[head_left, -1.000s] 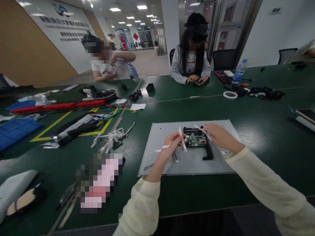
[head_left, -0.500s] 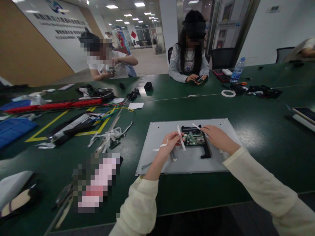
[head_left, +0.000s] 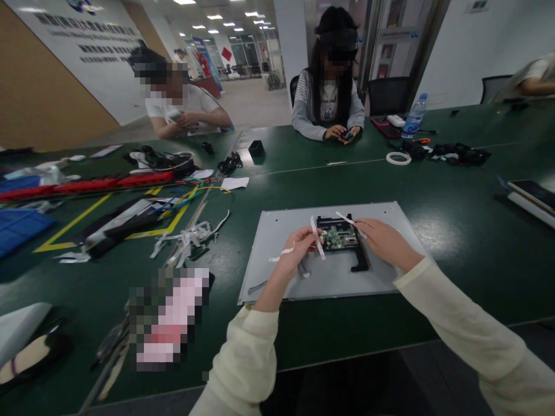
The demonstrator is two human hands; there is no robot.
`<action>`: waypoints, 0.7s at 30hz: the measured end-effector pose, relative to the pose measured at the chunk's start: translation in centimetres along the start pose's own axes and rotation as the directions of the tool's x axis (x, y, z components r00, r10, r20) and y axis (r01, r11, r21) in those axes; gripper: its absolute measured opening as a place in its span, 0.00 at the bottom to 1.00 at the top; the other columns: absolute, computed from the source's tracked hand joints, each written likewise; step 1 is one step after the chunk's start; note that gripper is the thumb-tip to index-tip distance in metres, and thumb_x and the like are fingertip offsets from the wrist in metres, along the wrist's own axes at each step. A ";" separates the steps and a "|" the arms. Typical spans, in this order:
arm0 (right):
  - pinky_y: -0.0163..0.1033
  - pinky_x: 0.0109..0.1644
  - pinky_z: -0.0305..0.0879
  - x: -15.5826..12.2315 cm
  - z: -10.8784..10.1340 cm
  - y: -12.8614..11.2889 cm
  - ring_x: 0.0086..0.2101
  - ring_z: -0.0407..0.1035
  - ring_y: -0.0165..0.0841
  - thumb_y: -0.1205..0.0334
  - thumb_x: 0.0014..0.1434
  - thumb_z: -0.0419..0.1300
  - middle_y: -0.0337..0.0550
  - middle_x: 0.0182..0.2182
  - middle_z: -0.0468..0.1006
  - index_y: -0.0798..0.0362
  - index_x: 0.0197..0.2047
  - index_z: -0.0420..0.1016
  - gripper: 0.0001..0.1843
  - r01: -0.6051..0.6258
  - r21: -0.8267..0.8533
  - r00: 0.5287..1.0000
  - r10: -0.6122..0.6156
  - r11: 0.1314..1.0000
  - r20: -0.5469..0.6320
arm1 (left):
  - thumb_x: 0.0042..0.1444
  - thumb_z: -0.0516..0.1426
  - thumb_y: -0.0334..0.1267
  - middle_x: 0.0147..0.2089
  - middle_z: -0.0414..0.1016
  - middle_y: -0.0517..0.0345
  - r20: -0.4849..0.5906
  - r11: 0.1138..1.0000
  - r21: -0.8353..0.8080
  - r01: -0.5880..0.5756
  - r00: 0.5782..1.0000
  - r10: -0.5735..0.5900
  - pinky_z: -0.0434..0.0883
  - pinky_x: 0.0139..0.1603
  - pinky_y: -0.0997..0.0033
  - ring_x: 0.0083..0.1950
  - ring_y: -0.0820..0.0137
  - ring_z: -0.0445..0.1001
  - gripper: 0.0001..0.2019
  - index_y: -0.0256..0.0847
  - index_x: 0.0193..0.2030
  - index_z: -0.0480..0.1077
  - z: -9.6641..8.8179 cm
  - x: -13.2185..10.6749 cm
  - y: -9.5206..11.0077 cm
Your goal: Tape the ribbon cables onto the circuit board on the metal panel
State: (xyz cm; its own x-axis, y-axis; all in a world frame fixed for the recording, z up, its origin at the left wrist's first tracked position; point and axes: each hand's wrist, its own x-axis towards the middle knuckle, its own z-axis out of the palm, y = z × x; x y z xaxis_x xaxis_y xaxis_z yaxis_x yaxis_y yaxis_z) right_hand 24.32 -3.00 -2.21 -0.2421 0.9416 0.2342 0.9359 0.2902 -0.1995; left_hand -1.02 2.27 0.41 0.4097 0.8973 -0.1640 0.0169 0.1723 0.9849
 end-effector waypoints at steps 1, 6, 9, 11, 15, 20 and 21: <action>0.50 0.59 0.61 -0.2 0.0 -0.1 0.55 0.62 0.40 0.72 0.58 0.45 0.48 0.57 0.66 0.52 0.62 0.61 0.29 -0.004 0.017 1.000 0.004 1.000 0.000 | 0.49 0.60 0.42 0.31 0.75 0.56 0.000 1.000 0.000 0.001 1.000 -0.001 0.66 0.32 0.74 0.31 0.72 0.71 0.11 0.38 0.38 0.74 0.0 0.0 -0.1; 0.51 0.61 0.58 -0.9 0.1 -0.1 0.57 0.61 0.40 0.72 0.59 0.43 0.48 0.58 0.65 0.52 0.63 0.59 0.29 -0.008 0.052 1.000 0.009 0.999 -0.007 | 0.49 0.59 0.40 0.31 0.75 0.56 -0.019 1.000 0.020 0.000 1.000 0.000 0.65 0.31 0.75 0.31 0.72 0.71 0.10 0.39 0.37 0.75 0.3 0.1 0.0; 0.50 0.62 0.58 -1.6 0.1 0.2 0.57 0.61 0.39 0.68 0.61 0.44 0.47 0.59 0.65 0.52 0.62 0.61 0.27 -0.043 0.068 0.999 0.045 0.997 -0.023 | 0.48 0.60 0.40 0.31 0.75 0.55 -0.008 1.000 0.023 -0.015 1.000 0.015 0.65 0.31 0.75 0.31 0.72 0.71 0.10 0.38 0.37 0.75 0.4 -0.1 0.3; 0.49 0.62 0.58 -2.3 0.1 0.3 0.57 0.61 0.38 0.65 0.62 0.44 0.47 0.58 0.66 0.52 0.61 0.62 0.25 -0.065 0.089 0.997 0.067 0.994 -0.022 | 0.48 0.60 0.41 0.31 0.74 0.56 0.003 1.000 0.014 -0.028 1.000 0.027 0.66 0.31 0.75 0.31 0.73 0.71 0.10 0.38 0.37 0.75 0.4 -0.2 0.5; 0.52 0.63 0.57 -3.6 0.2 0.2 0.59 0.58 0.40 0.58 0.64 0.45 0.46 0.60 0.64 0.51 0.62 0.62 0.24 -0.040 0.077 0.999 0.038 0.996 0.025 | 0.49 0.60 0.42 0.30 0.74 0.56 0.002 0.999 0.006 -0.032 0.999 0.032 0.66 0.32 0.75 0.30 0.73 0.71 0.12 0.38 0.37 0.74 0.3 -0.3 0.6; 0.56 0.64 0.53 -4.2 0.5 -0.2 0.63 0.52 0.42 0.51 0.65 0.45 0.45 0.63 0.59 0.49 0.66 0.55 0.28 -0.037 0.058 0.998 0.034 0.998 0.050 | 0.48 0.60 0.42 0.30 0.74 0.57 0.005 1.000 0.014 -0.022 1.000 0.022 0.66 0.32 0.76 0.31 0.73 0.71 0.12 0.37 0.37 0.74 0.5 -0.1 0.2; 0.57 0.64 0.53 -4.1 0.5 -0.2 0.63 0.51 0.42 0.51 0.65 0.44 0.45 0.64 0.59 0.49 0.66 0.54 0.28 -0.037 0.064 0.998 0.033 0.997 0.050 | 0.48 0.60 0.42 0.30 0.74 0.57 0.009 1.000 0.012 -0.023 1.000 0.023 0.66 0.32 0.75 0.31 0.73 0.71 0.12 0.37 0.37 0.74 0.6 -0.1 0.1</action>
State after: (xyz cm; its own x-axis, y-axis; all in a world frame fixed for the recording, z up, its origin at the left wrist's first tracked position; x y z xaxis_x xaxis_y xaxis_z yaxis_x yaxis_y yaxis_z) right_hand 25.02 -6.83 -3.64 -0.2232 0.9581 0.1793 0.9259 0.2659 -0.2682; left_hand -0.53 1.98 0.54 0.4186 0.8972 -0.1406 0.0178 0.1467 0.9890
